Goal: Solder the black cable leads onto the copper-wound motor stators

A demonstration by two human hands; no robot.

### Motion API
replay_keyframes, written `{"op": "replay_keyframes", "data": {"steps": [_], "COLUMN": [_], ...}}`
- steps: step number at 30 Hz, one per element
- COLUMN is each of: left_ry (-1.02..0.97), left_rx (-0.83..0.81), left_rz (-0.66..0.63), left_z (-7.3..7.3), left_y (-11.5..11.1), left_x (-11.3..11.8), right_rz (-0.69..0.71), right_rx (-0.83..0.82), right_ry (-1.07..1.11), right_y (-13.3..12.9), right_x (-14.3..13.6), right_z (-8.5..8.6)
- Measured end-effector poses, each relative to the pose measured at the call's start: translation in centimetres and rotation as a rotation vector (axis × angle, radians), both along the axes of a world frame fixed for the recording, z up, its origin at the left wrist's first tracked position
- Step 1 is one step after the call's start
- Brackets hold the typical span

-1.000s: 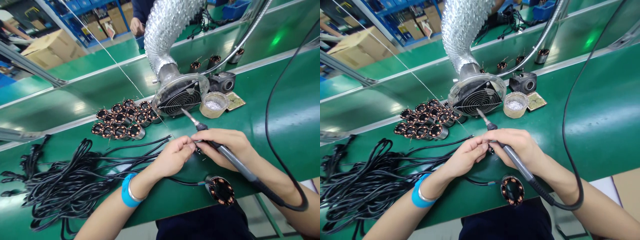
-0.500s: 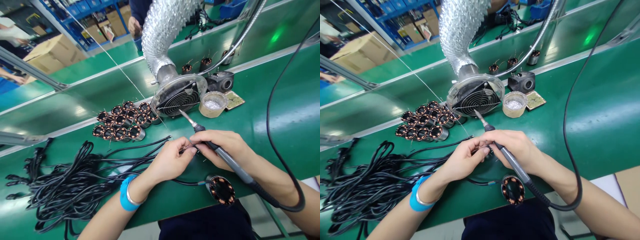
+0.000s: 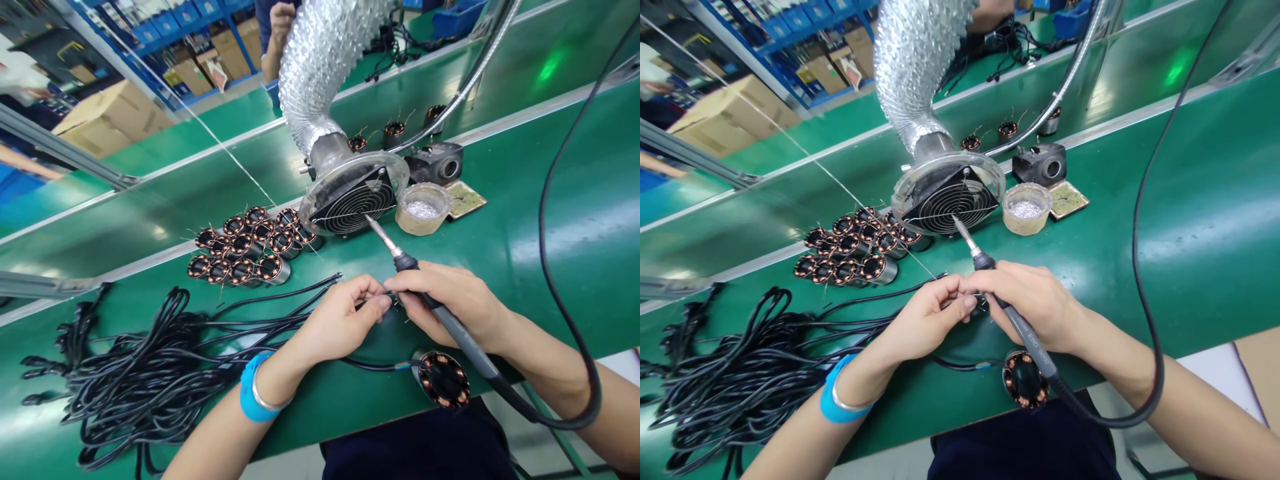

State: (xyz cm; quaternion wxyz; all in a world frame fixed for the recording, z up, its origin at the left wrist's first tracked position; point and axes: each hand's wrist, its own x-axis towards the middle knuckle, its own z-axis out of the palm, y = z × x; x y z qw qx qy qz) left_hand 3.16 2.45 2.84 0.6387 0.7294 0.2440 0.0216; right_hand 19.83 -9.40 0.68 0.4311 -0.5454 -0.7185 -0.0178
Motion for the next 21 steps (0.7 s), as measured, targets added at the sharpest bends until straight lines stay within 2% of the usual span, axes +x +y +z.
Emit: {"op": "replay_keyframes", "data": {"steps": [5,9,12,16,21], "left_ry": [-0.004,0.077,0.134,0.082,0.02], "left_rx": [-0.2,-0.43,-0.576,-0.582,-0.506], "left_rz": [0.036,0.031,0.087,0.245,0.332], "left_z": [-0.2,-0.3,-0.4,-0.5,-0.8], "left_y": [0.0,0.0,-0.3,-1.1,-1.7], "left_x": [0.2,0.3,0.6,1.0,1.0], "right_rz": [0.037,0.057,0.063,-0.022,-0.039], "right_rx": [-0.007,-0.047,-0.068,-0.043,-0.107], "right_ry": [0.025,0.02,-0.033,0.054,0.166], "right_y": [-0.3,-0.5,-0.7,-0.6,-0.2], "right_x": [-0.2,0.0,0.3,0.3,-0.3], "right_z": [0.0,-0.4,-0.8,-0.5,-0.1]}}
